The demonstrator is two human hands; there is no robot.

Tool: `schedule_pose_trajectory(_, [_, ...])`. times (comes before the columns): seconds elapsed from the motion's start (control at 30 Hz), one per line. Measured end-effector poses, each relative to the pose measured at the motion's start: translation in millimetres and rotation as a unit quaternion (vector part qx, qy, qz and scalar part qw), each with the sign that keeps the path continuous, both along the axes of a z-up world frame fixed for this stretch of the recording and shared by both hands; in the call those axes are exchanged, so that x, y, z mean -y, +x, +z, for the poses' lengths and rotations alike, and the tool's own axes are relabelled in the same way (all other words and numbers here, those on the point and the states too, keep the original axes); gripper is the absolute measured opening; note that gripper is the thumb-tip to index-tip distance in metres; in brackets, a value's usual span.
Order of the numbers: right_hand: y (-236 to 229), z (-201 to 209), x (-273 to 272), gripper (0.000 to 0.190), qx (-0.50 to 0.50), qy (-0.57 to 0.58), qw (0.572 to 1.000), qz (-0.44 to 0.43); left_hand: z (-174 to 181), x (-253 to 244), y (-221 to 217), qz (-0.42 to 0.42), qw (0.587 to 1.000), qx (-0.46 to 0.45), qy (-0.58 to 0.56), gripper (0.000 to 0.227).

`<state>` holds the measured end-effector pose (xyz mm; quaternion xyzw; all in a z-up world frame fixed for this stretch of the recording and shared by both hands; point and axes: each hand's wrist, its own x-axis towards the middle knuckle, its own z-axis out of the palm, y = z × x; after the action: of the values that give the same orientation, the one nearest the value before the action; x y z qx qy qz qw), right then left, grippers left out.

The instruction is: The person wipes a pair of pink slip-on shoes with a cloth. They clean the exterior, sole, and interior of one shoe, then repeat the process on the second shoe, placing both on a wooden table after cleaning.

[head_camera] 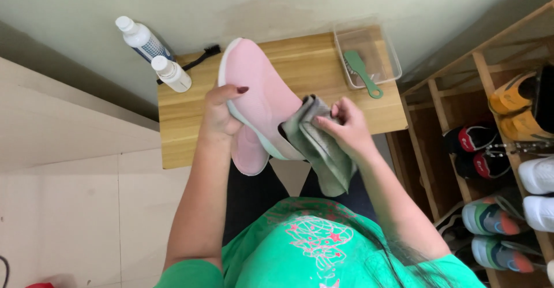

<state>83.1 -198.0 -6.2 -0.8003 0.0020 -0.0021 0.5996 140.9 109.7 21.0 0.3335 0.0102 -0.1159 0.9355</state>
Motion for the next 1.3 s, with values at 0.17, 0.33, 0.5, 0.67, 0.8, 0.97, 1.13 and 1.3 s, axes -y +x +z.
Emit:
schedule_pose_trajectory(0.17, [-6.2,22.8,-19.4,0.038,-0.070,-0.025,0.997,0.015,11.4,26.0,1.4,0.032,0.999,0.018,0.023,0.072])
schedule_pose_trajectory(0.33, [-11.3,26.7,-27.4,0.034,0.084,-0.184,0.976,0.085,-0.6,27.2,4.9,0.054,0.998,0.005,0.044,0.070])
schedule_pose_trajectory(0.5, [-2.3,-17.8,-15.9,0.030,0.114,-0.225,0.966,0.051,32.3,38.0,-9.1,0.039,0.995,0.026,0.093,0.068])
schedule_pose_trajectory(0.67, [-19.0,-15.4,-36.4,0.021,0.255,-0.247,0.934,0.029,71.0,43.9,-14.5,0.061,0.992,0.030,0.106,0.085])
schedule_pose_trajectory(0.8, [-21.9,10.3,-49.3,0.013,0.302,-0.262,0.912,0.091,82.0,49.2,-26.5,0.098,0.983,0.061,0.139,0.091])
schedule_pose_trajectory(0.97, [-22.2,42.0,-45.8,0.068,0.113,-0.384,0.909,0.114,99.8,60.8,-54.9,0.103,0.985,0.079,0.117,0.104])
schedule_pose_trajectory(1.13, [-14.2,28.0,-34.3,0.064,0.031,-0.295,0.949,0.108,117.0,72.8,-74.9,0.103,0.979,0.117,0.129,0.107])
schedule_pose_trajectory(1.3, [-24.6,16.4,-20.3,0.045,0.346,-0.157,0.925,0.005,99.7,55.1,-61.9,0.135,0.978,0.118,0.109,0.104])
